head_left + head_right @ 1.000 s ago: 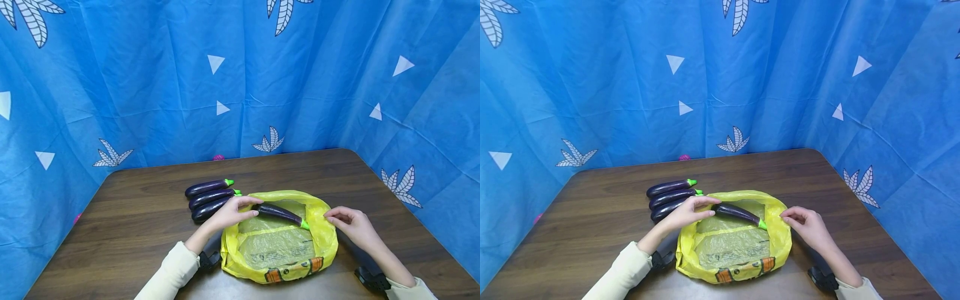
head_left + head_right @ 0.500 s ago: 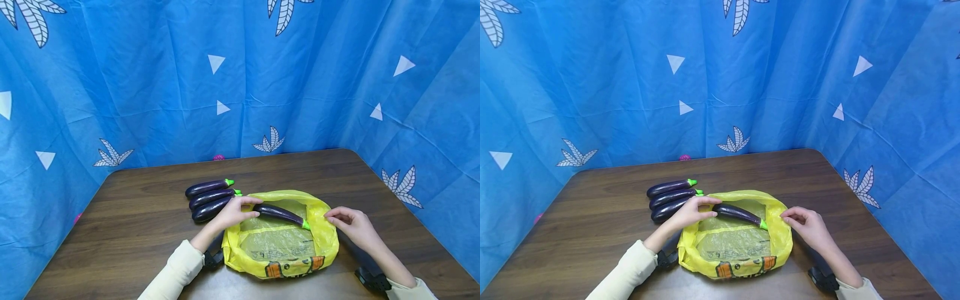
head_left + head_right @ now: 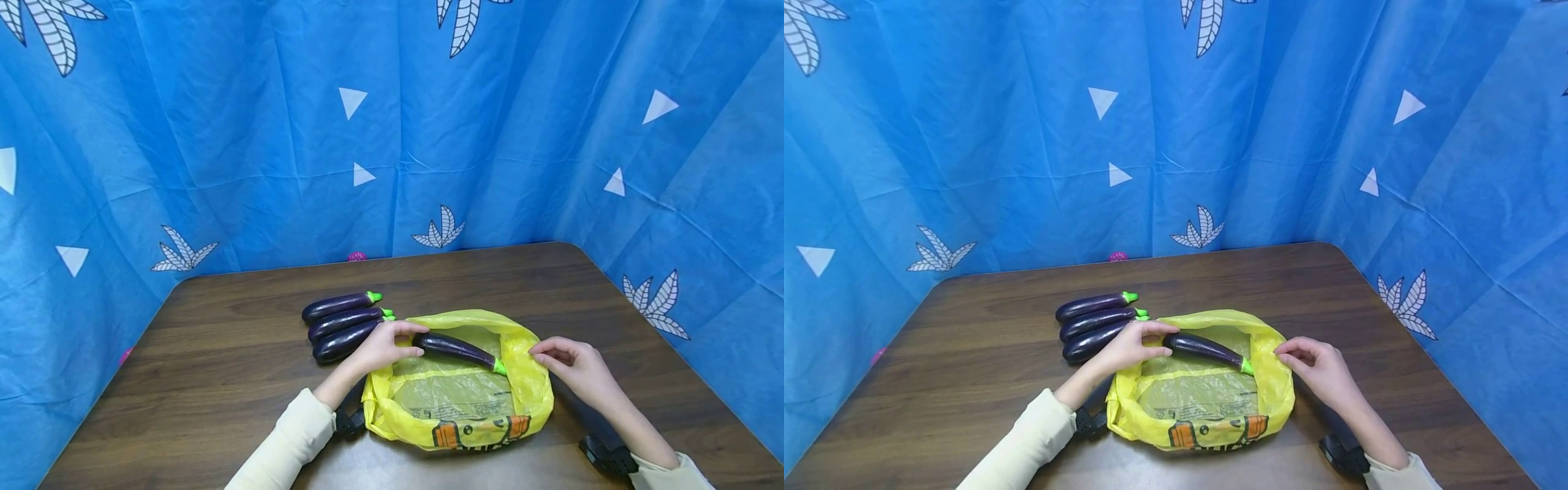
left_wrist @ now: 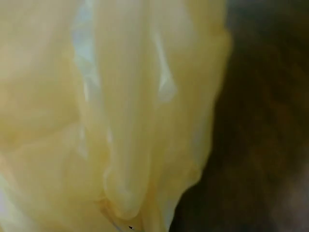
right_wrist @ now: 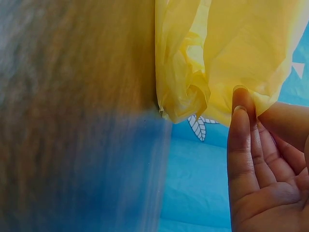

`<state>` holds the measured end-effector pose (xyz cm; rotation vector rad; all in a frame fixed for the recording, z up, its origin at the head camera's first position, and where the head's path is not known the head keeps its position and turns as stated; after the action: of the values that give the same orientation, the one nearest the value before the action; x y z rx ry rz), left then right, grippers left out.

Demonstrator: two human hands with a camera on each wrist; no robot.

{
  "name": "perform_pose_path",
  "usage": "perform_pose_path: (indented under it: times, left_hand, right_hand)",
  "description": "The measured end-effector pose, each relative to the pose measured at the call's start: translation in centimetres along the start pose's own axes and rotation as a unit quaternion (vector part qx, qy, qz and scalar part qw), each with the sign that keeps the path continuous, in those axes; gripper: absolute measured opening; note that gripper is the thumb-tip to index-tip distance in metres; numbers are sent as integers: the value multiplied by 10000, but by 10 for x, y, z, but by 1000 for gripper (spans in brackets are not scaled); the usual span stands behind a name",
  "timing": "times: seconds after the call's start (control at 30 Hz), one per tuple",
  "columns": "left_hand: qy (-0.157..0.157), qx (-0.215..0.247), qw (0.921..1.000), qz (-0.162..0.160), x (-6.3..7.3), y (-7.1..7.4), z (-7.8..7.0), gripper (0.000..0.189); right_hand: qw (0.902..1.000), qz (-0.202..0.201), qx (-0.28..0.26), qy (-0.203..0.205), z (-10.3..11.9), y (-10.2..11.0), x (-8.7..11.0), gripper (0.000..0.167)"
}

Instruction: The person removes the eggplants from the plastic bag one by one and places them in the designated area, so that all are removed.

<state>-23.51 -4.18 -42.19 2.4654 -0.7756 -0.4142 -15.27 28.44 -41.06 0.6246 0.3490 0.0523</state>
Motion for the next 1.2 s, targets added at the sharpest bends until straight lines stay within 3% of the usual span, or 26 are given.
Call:
perform_pose_path:
  times: [0.53,0.8,0.97,1.2]
  left_hand:
    - [24,256,9997,51,-2,-5,3,43]
    - [93,347,9993,47,8,1,-30,40]
    - [12,226,9997,74,10,2,-34,40]
    - [57,400,9991,108,11,3,-38,39]
  right_hand:
    - [10000,-8,60,-42,-1,0,0,8]
    - [10000,5,49,-53,-2,0,1,8]
    - [9999,-12,95,-27,-2,-1,1,8]
    - [10000,-25,81,-30,-1,-1,1,7]
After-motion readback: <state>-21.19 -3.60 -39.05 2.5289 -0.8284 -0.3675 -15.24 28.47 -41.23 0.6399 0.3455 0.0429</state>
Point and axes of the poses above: each hand's wrist, its own x-axis away from the middle knuckle, its own y-axis out of the back of the hand, z = x × y, the point moved 2 cm from there along -x, towards the middle knuckle, and after that the axes turned 1 degree about y, right-handed, at the moved point
